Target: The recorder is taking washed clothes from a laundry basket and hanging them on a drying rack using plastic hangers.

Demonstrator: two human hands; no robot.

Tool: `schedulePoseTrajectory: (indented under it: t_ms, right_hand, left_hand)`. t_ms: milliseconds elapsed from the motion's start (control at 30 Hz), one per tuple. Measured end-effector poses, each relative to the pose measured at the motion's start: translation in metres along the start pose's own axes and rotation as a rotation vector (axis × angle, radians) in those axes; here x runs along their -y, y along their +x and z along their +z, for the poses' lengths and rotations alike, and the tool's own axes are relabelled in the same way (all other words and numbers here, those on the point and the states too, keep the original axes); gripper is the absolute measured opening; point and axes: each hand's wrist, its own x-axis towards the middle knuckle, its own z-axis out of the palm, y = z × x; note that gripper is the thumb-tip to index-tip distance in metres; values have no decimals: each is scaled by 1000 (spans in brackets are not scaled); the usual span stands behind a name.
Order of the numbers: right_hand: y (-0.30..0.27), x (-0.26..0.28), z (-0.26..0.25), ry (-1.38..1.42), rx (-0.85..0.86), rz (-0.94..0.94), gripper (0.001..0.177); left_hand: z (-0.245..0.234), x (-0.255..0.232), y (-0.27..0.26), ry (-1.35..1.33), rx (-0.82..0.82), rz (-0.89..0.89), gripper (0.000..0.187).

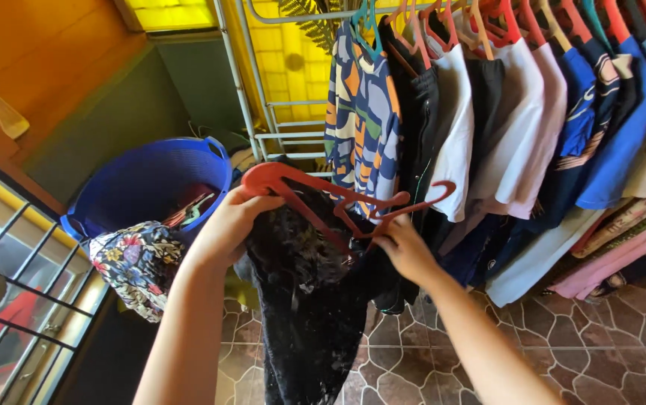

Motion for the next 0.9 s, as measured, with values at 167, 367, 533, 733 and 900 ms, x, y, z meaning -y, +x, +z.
schedulePoseTrajectory:
  t_ms: [167,367,533,733,900]
  right_hand:
    - [-9,-9,-7,42,172,240,20]
    - [-10,-19,-47,-111,287,365,31]
    - [-21,-29,-56,-225,269,307,31]
    - [-35,-39,-70,-330,240,318,28]
    - [-22,4,-82,-490,400,459,15]
  left_hand:
    - [-26,5,3,594,-33,358,30]
    - [-44,48,1,1626,-431,527,38]
    - [-72,113,48,1139,-427,582,34]
    - [-36,84,32,992,-573,481,19]
    - [-13,67,25,1213,-452,525,22]
